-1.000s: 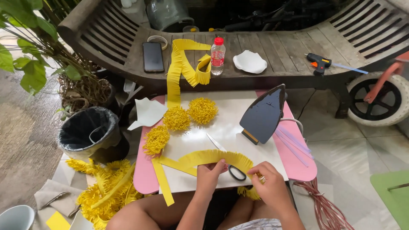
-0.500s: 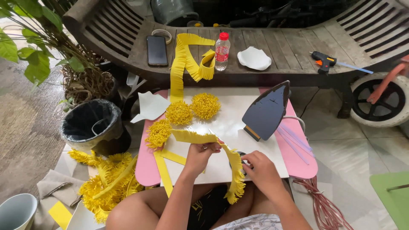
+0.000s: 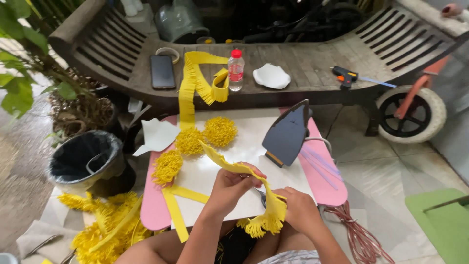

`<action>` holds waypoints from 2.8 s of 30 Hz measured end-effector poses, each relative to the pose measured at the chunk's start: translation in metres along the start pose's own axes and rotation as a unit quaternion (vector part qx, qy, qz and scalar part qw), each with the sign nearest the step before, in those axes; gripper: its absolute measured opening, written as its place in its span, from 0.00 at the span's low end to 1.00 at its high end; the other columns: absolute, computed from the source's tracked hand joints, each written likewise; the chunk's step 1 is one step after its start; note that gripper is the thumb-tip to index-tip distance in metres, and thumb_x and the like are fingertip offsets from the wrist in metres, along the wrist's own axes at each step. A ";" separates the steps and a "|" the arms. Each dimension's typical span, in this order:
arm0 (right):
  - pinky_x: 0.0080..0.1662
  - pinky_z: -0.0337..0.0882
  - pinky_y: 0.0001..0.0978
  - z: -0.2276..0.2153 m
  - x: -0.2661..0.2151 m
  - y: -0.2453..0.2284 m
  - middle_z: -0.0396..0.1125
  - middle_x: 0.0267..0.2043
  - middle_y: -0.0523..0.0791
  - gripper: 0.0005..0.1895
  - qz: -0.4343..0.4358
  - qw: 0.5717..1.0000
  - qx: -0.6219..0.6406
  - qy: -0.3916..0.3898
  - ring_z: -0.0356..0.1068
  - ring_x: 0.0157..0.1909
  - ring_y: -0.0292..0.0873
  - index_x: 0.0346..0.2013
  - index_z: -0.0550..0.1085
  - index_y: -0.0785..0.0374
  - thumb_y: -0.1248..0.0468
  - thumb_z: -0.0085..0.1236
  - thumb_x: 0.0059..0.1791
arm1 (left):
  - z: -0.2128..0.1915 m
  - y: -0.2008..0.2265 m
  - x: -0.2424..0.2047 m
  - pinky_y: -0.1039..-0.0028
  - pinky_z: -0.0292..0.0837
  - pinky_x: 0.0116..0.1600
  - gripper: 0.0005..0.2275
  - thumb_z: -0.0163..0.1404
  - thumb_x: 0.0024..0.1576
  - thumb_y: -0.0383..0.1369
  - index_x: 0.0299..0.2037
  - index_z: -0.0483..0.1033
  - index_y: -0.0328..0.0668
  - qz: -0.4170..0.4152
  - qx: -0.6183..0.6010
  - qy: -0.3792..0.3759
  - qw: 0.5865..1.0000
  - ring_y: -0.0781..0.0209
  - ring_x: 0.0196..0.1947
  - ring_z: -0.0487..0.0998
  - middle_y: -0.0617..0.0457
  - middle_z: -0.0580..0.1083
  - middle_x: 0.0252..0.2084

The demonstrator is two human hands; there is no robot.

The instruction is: The person is using scissors to cut fringes into yellow paper strips to create decorative elements.

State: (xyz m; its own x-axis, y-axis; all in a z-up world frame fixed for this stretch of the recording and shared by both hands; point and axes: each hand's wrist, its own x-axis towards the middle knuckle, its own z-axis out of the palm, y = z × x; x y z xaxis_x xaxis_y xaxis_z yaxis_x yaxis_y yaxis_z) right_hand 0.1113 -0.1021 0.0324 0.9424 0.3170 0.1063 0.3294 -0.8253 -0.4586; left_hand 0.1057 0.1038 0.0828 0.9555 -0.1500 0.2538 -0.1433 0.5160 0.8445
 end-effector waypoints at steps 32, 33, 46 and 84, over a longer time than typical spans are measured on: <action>0.35 0.65 0.29 -0.050 -0.035 0.175 0.72 0.36 0.52 0.19 0.100 0.886 0.439 -0.108 0.69 0.34 0.44 0.40 0.81 0.77 0.84 0.55 0.36 | -0.009 -0.119 0.077 0.82 0.68 0.34 0.07 0.56 0.49 0.25 0.34 0.76 0.28 0.070 0.099 0.382 0.916 0.66 0.27 0.72 0.50 0.75 0.28; 0.37 0.66 0.30 -0.050 -0.032 0.175 0.72 0.37 0.53 0.20 0.099 0.879 0.453 -0.111 0.70 0.35 0.45 0.41 0.80 0.78 0.84 0.54 0.36 | -0.009 -0.118 0.078 0.82 0.68 0.35 0.07 0.55 0.49 0.25 0.35 0.76 0.29 0.066 0.095 0.385 0.916 0.66 0.27 0.72 0.50 0.75 0.29; 0.31 0.63 0.27 -0.063 -0.014 0.168 0.73 0.35 0.51 0.19 0.086 0.899 0.409 -0.131 0.66 0.31 0.42 0.40 0.81 0.78 0.82 0.54 0.36 | 0.010 -0.129 0.086 0.82 0.68 0.32 0.07 0.54 0.50 0.27 0.34 0.74 0.28 0.093 0.107 0.431 0.891 0.68 0.26 0.72 0.51 0.75 0.28; 0.30 0.63 0.28 -0.023 0.029 0.122 0.73 0.33 0.57 0.20 0.182 0.817 0.541 -0.081 0.71 0.33 0.45 0.45 0.75 0.78 0.78 0.54 0.38 | 0.018 -0.147 0.087 0.79 0.70 0.41 0.11 0.46 0.56 0.33 0.41 0.72 0.31 0.020 0.127 0.492 0.861 0.65 0.34 0.74 0.51 0.74 0.35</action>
State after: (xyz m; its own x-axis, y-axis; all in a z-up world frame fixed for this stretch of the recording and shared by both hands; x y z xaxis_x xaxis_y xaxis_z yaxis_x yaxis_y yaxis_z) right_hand 0.1803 -0.2049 0.0000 0.9179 0.2717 -0.2891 -0.2974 -0.0112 -0.9547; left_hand 0.2055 -0.0009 -0.0109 0.6866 0.7150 -0.1319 -0.1133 0.2844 0.9520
